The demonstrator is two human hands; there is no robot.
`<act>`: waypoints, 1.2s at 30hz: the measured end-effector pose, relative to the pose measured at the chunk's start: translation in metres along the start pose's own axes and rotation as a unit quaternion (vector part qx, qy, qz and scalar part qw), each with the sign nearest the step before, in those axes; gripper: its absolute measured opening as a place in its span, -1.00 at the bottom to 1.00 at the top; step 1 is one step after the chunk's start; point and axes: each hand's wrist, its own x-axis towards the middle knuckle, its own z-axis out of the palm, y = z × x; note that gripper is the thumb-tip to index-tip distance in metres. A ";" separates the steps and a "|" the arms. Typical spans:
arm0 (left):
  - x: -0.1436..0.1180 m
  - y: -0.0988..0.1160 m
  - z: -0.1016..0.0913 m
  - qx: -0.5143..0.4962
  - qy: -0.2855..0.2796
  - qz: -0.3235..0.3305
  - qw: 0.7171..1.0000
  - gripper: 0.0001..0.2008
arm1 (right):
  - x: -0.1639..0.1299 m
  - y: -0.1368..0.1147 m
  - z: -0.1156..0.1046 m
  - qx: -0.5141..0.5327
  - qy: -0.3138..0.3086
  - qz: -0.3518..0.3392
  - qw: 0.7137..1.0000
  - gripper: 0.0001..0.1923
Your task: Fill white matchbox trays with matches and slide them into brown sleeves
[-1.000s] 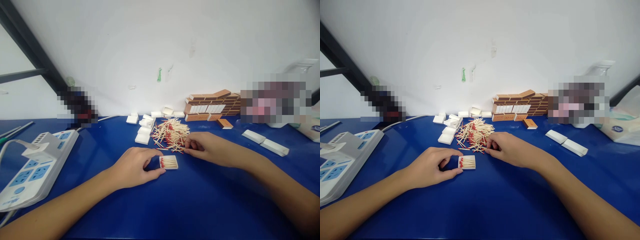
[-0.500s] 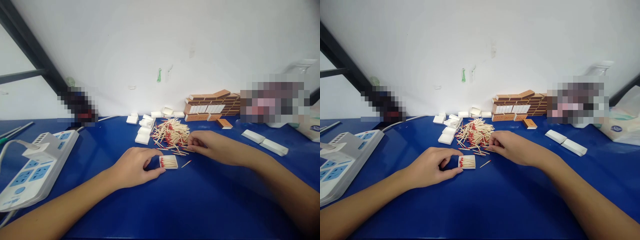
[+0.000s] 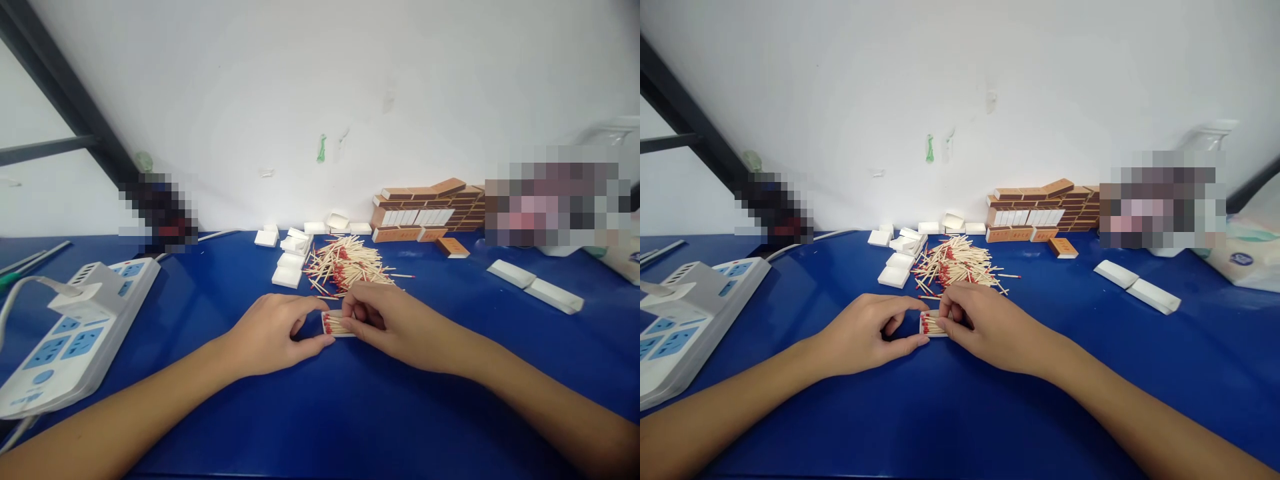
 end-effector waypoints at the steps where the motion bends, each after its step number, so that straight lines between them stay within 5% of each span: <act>1: 0.000 0.000 0.000 0.000 0.000 -0.001 1.000 -0.68 | 0.000 0.001 0.000 0.002 0.002 0.000 1.000 -0.83; 10: 0.001 0.000 0.001 -0.002 0.009 0.002 1.000 -0.69 | -0.008 0.005 -0.030 -0.015 0.008 0.009 1.000 -0.79; 16: 0.002 0.000 0.000 0.003 0.006 -0.002 1.000 -0.67 | -0.016 0.015 -0.052 -0.038 -0.149 0.069 0.986 -0.71; 19: 0.001 -0.001 0.000 0.005 0.006 -0.001 1.000 -0.68 | -0.015 0.014 -0.047 -0.033 -0.165 0.065 0.984 -0.79; 31: 0.001 0.001 -0.001 -0.008 0.012 0.004 1.000 -0.68 | -0.004 0.001 -0.024 0.079 0.059 0.009 0.995 -0.72; 36: 0.001 -0.001 0.000 -0.003 0.019 0.010 1.000 -0.70 | 0.002 -0.005 -0.005 0.206 0.097 0.081 0.970 -0.74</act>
